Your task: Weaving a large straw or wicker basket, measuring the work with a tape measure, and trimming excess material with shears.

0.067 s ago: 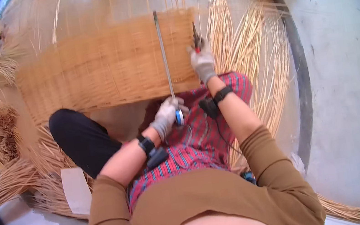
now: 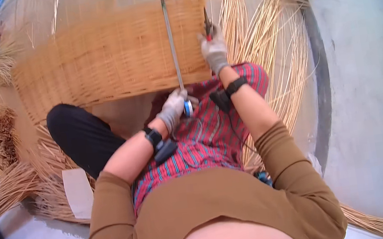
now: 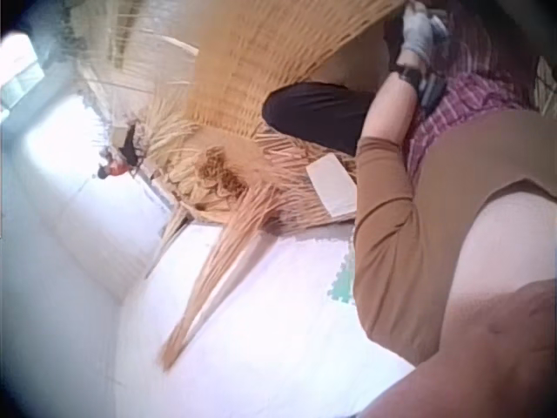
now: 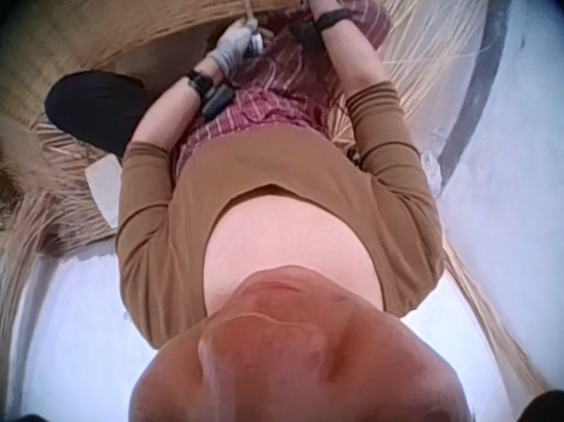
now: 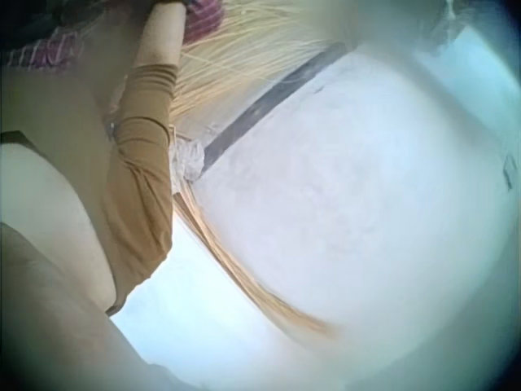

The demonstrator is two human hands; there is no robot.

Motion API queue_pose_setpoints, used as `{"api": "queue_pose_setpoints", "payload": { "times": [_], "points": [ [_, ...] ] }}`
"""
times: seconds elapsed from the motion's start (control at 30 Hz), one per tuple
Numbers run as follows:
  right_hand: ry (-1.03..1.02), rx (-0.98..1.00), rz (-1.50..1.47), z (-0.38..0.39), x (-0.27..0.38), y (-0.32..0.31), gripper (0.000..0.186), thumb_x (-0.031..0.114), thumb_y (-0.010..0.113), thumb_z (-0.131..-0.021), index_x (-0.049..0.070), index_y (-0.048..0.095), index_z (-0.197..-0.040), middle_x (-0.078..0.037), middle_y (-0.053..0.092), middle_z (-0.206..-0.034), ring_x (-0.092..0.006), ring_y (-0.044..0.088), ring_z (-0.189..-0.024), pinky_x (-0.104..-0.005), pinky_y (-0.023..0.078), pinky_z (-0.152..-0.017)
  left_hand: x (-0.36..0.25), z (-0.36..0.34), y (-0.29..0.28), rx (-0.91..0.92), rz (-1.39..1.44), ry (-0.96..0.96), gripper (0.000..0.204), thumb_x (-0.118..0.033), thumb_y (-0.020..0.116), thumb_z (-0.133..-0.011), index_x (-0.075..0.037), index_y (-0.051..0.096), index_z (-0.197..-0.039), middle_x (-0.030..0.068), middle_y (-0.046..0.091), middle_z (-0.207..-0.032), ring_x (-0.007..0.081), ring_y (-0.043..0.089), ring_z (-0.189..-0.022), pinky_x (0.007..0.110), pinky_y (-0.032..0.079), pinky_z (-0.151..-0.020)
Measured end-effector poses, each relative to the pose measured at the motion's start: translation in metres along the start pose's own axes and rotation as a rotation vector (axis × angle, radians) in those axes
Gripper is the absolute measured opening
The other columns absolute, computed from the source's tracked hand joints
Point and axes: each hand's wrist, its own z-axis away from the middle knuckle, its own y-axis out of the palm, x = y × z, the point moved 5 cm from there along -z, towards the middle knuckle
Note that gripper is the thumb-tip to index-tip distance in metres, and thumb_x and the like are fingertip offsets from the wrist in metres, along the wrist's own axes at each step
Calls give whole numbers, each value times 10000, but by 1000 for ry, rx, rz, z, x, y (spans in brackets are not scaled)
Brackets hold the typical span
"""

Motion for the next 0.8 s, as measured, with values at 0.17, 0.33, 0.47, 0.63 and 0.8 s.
{"api": "queue_pose_setpoints", "payload": {
  "times": [0.17, 0.33, 0.47, 0.63, 0.8],
  "points": [
    [99, 56, -225, 0, -7, 6, 464, 75, 765, -858, -2, 529, -1250, -100, 672, -1074, -181, 646, -970, -287, 502, -887, 4, -5, 3, 17, 82, -7, 374, -336, 424, -1091, -102, 439, -1383, 100, 702, -955, 175, 664, -753, 311, 536, -597],
    [137, 87, -122, 10, -1, 6, 438, 130, 744, -905, 32, 509, -1261, -117, 688, -1126, -192, 656, -977, -310, 503, -876, 7, -1, -1, 30, 123, -5, 421, -325, 447, -1088, -117, 392, -1450, 97, 699, -943, 168, 666, -746, 302, 536, -595],
    [126, 73, -116, 7, -6, -1, 443, 137, 750, -900, 23, 515, -1257, -125, 683, -1130, -199, 647, -998, -317, 498, -895, 7, -3, 5, 33, 130, 15, 381, -323, 444, -1089, -115, 420, -1408, 101, 698, -937, 171, 664, -726, 303, 540, -589],
    [43, 47, -135, 9, 2, 0, 449, 133, 752, -893, 15, 518, -1257, -128, 687, -1136, -213, 653, -1020, -314, 494, -919, 9, -6, 2, 24, 95, 20, 323, -318, 423, -1089, -131, 446, -1352, 130, 707, -945, 188, 676, -716, 318, 535, -562],
    [83, 22, -103, 4, -1, 1, 466, 93, 778, -843, 29, 540, -1238, -109, 686, -1044, -196, 661, -943, -308, 509, -878, 9, -11, 0, 19, 94, 25, 303, -309, 414, -1093, -124, 460, -1328, 128, 709, -938, 185, 673, -706, 316, 537, -559]
  ]
}}
